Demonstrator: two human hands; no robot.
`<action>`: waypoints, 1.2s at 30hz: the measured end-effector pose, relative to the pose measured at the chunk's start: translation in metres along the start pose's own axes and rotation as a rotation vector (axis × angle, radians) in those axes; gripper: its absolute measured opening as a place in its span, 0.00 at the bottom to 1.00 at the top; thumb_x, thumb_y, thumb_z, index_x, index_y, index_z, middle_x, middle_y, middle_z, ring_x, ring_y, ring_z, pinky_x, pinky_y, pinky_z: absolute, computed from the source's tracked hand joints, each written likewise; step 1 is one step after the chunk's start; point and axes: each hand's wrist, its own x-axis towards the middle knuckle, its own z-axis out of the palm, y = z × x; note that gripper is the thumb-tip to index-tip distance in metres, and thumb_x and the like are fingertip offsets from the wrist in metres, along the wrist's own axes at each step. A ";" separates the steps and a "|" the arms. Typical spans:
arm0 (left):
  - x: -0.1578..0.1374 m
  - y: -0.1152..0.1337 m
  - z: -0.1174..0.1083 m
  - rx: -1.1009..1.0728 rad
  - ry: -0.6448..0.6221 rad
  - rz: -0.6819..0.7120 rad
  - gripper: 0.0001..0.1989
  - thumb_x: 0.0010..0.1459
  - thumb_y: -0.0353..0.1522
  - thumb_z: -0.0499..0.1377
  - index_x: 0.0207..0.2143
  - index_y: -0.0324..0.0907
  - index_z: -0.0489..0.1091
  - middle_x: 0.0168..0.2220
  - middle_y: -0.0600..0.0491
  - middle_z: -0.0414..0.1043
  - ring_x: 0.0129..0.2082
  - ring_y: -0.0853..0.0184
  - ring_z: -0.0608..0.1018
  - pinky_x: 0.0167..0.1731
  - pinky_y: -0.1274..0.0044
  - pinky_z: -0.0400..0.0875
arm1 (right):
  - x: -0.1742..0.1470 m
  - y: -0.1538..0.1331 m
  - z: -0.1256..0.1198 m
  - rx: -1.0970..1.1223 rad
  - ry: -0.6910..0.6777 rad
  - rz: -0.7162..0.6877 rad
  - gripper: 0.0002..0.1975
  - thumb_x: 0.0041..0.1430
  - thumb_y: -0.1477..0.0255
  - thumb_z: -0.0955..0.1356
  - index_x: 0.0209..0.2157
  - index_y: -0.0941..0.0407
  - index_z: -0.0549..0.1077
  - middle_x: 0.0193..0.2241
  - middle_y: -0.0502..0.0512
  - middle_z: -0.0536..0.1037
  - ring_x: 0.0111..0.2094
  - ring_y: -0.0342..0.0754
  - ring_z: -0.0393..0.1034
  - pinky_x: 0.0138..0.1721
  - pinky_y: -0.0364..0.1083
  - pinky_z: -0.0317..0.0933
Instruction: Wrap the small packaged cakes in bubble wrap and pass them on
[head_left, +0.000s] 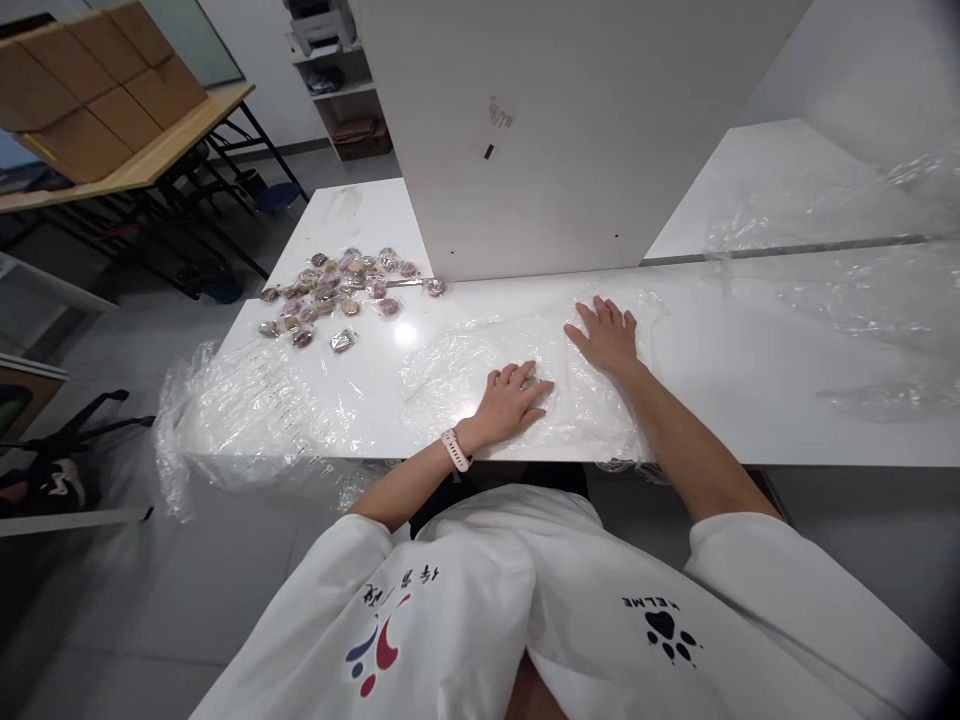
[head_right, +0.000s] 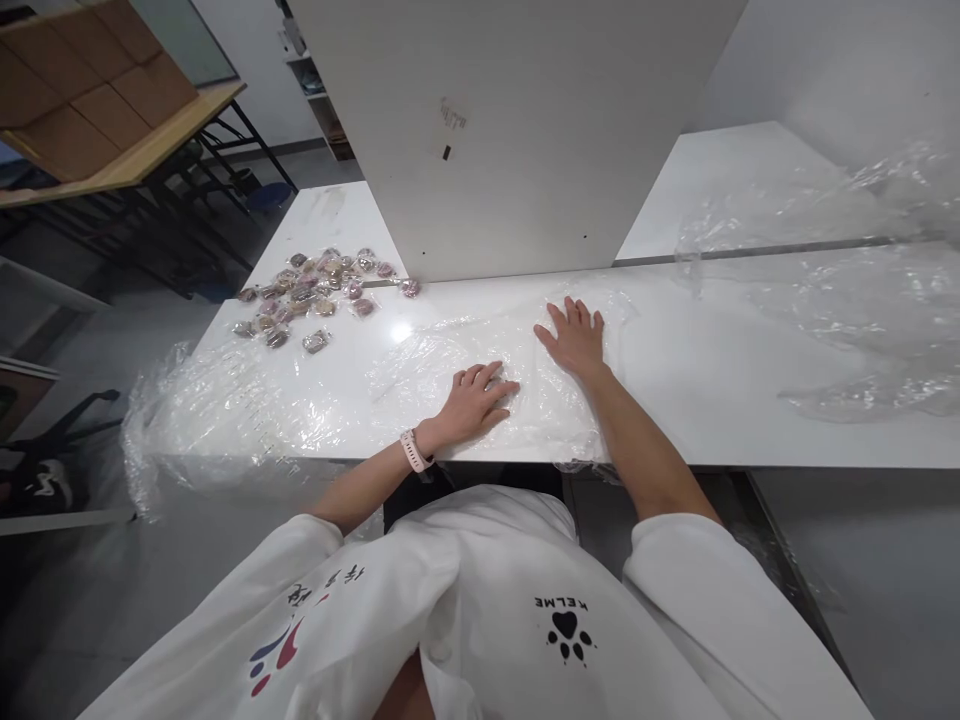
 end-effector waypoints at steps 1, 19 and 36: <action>-0.004 0.000 0.004 0.001 -0.006 0.000 0.25 0.65 0.44 0.56 0.62 0.50 0.61 0.69 0.42 0.50 0.66 0.44 0.56 0.59 0.50 0.55 | 0.001 0.000 0.000 -0.002 -0.003 -0.002 0.38 0.66 0.47 0.49 0.69 0.52 0.55 0.71 0.58 0.47 0.71 0.59 0.38 0.67 0.64 0.35; -0.003 0.009 0.009 -0.201 0.212 -0.090 0.25 0.59 0.26 0.61 0.58 0.44 0.61 0.49 0.48 0.73 0.53 0.56 0.70 0.54 0.61 0.67 | -0.189 0.021 -0.030 0.205 0.520 0.293 0.22 0.63 0.58 0.62 0.46 0.59 0.77 0.43 0.65 0.78 0.44 0.58 0.69 0.50 0.56 0.61; -0.060 0.014 0.007 -0.101 0.017 0.087 0.43 0.59 0.55 0.56 0.69 0.47 0.47 0.73 0.41 0.39 0.72 0.47 0.42 0.66 0.47 0.45 | -0.219 0.005 -0.061 1.137 0.253 0.531 0.26 0.56 0.53 0.70 0.52 0.53 0.75 0.23 0.46 0.67 0.25 0.43 0.65 0.31 0.46 0.66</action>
